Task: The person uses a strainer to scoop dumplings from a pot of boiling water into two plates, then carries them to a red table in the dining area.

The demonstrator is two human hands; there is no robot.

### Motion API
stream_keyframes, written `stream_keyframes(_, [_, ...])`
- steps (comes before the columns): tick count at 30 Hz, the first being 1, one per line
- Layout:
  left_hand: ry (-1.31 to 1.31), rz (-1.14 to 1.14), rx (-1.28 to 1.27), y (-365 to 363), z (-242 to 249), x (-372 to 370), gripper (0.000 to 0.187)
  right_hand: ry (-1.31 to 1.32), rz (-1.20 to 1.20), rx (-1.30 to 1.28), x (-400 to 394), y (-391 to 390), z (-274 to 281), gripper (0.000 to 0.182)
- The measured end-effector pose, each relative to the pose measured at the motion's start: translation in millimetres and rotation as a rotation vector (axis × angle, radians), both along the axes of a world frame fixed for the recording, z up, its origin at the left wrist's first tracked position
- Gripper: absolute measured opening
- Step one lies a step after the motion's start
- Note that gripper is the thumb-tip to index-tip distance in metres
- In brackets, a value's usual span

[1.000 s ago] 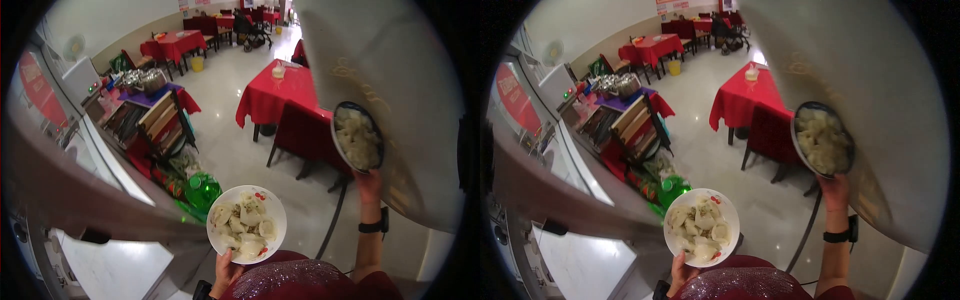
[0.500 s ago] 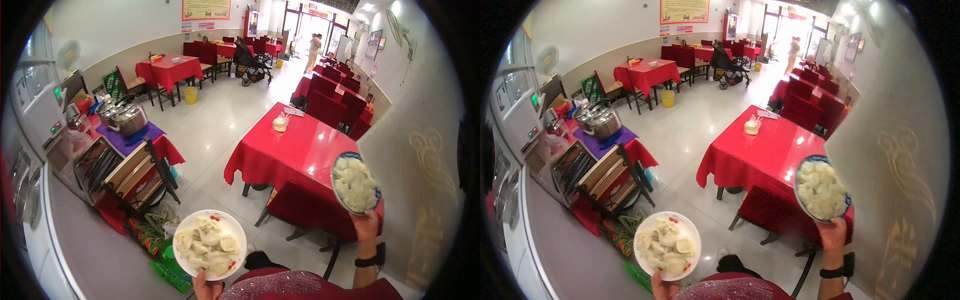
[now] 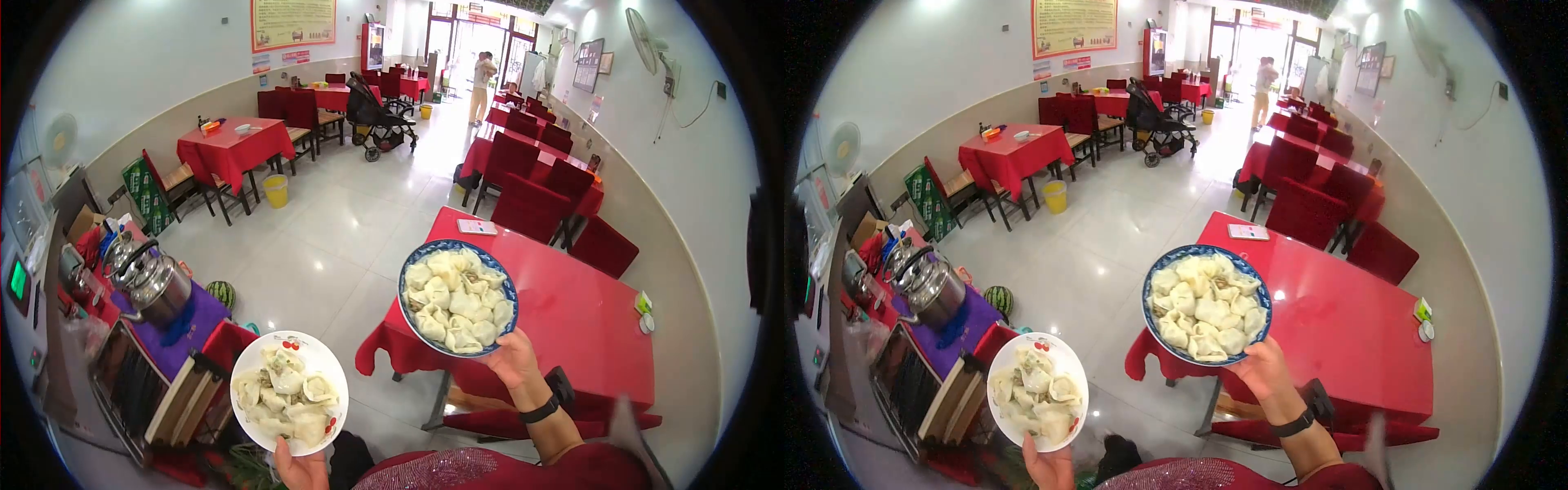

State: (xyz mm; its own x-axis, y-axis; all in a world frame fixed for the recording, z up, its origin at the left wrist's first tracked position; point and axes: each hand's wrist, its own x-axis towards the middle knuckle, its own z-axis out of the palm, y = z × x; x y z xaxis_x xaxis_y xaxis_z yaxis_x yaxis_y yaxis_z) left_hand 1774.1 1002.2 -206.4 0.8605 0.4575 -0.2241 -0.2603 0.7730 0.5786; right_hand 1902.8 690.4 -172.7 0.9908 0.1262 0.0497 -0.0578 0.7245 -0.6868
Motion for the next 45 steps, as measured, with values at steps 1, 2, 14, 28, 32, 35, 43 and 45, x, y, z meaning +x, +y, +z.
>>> stream_keyframes(1, [0.009, -0.007, 0.002, 16, -4, 21, 0.046, 0.005, -0.001, 0.014, 20, 16, 1, 0.058])
stream_keyframes(2, [-0.049, -0.045, -0.084, 33, -11, 41, 0.046, 0.004, -0.003, 0.03, 36, 30, 2, 0.056])
stream_keyframes(14, [-0.116, -0.026, -0.069, 179, 13, 180, 0.058, -0.006, 0.048, 0.03, 199, 188, 24, 0.063])
stream_keyframes(28, [0.124, 0.214, -0.06, 263, -19, 365, 0.06, 0.084, 0.318, -0.01, 536, 315, 21, 0.06])
stream_keyframes(32, [0.115, 0.382, -0.1, 247, 25, 476, 0.061, 0.1, 0.419, -0.028, 646, 329, 37, 0.06])
stream_keyframes(35, [0.133, 0.384, -0.159, 265, 26, 526, 0.056, 0.09, 0.46, -0.016, 703, 357, 47, 0.06])
stream_keyframes(43, [0.138, 0.372, -0.14, 317, 27, 733, 0.054, 0.112, 0.425, -0.03, 868, 404, 56, 0.059])
stream_keyframes(45, [-0.02, 0.273, -0.169, 338, 32, 787, 0.055, 0.122, 0.407, -0.024, 907, 402, 58, 0.058])
